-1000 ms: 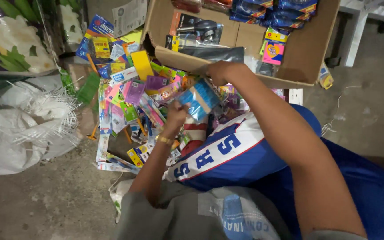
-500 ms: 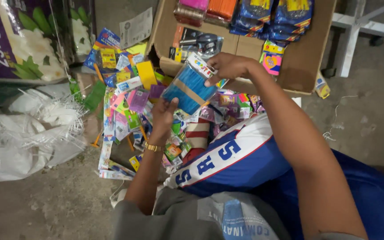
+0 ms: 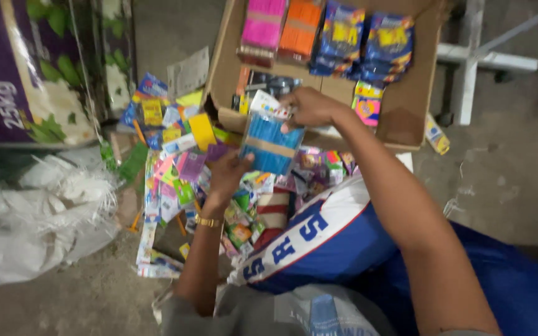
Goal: Sorting various small stationery and school supply items from a pile on the floor into a cardboard box.
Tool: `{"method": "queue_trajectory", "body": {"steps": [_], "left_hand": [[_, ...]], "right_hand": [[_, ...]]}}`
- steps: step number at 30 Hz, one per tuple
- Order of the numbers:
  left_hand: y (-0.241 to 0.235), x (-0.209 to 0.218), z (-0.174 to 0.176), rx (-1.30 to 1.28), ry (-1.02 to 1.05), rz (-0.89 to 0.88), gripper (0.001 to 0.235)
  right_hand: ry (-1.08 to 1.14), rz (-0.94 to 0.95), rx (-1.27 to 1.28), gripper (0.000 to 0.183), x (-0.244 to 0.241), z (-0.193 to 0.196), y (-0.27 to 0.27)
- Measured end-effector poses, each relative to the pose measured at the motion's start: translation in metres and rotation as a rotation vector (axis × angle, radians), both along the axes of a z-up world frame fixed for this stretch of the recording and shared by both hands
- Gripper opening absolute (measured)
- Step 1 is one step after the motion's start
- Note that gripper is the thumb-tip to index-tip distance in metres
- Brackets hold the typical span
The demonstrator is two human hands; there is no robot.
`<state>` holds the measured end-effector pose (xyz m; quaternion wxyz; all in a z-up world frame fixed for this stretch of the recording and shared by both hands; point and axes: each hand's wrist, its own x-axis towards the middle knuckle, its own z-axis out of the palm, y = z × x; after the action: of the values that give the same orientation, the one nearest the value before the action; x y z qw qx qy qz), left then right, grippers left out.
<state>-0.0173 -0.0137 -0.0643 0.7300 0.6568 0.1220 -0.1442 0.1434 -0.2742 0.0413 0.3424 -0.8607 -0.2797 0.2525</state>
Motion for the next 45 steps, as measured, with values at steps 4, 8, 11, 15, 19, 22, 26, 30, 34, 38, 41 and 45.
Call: {"method": "queue_trajectory", "body": {"steps": [4, 8, 11, 15, 19, 22, 26, 30, 34, 38, 41, 45], "left_hand": [[-0.002, 0.012, 0.005, -0.082, -0.213, -0.023, 0.036], [-0.008, 0.026, 0.023, -0.097, -0.209, 0.102, 0.035], [-0.019, 0.04, 0.019, -0.167, -0.195, 0.198, 0.035], [-0.042, 0.068, 0.028, -0.424, -0.181, 0.226, 0.04], [-0.049, 0.085, 0.035, -0.418, -0.158, 0.175, 0.04], [-0.05, 0.111, 0.014, -0.398, -0.157, 0.106, 0.04], [-0.056, 0.138, -0.018, -0.376, -0.161, 0.147, 0.036], [-0.07, 0.16, -0.015, -0.352, -0.256, 0.084, 0.033], [-0.082, 0.198, -0.032, -0.383, -0.275, 0.079, 0.036], [-0.086, 0.236, -0.048, -0.226, -0.508, 0.038, 0.02], [-0.092, 0.264, -0.043, 0.218, -0.631, 0.009, 0.009], [-0.11, 0.281, -0.014, 0.646, -1.019, 0.063, 0.007]], "right_hand": [[0.041, -0.134, -0.088, 0.047, 0.007, -0.006, -0.01], [0.067, -0.273, 0.234, 0.059, 0.008, 0.005, -0.016], [0.371, -0.207, 0.181, 0.044, -0.003, 0.004, -0.014], [0.521, -0.29, 0.324, 0.031, 0.001, -0.006, -0.006], [0.436, -0.382, 0.321, 0.027, 0.024, -0.039, -0.015], [0.436, -0.457, 0.373, 0.026, 0.027, -0.033, -0.016], [0.38, -0.465, 0.371, 0.026, 0.03, -0.034, -0.021], [0.292, -0.567, 0.367, 0.023, 0.052, -0.055, -0.032], [0.126, -0.606, 0.298, 0.025, 0.091, -0.075, -0.058], [-0.086, -0.601, -0.071, 0.037, 0.131, -0.086, -0.082], [-0.024, -0.625, 0.013, 0.036, 0.135, -0.051, -0.084], [0.08, -0.75, 0.125, 0.04, 0.152, -0.069, -0.116]]}}
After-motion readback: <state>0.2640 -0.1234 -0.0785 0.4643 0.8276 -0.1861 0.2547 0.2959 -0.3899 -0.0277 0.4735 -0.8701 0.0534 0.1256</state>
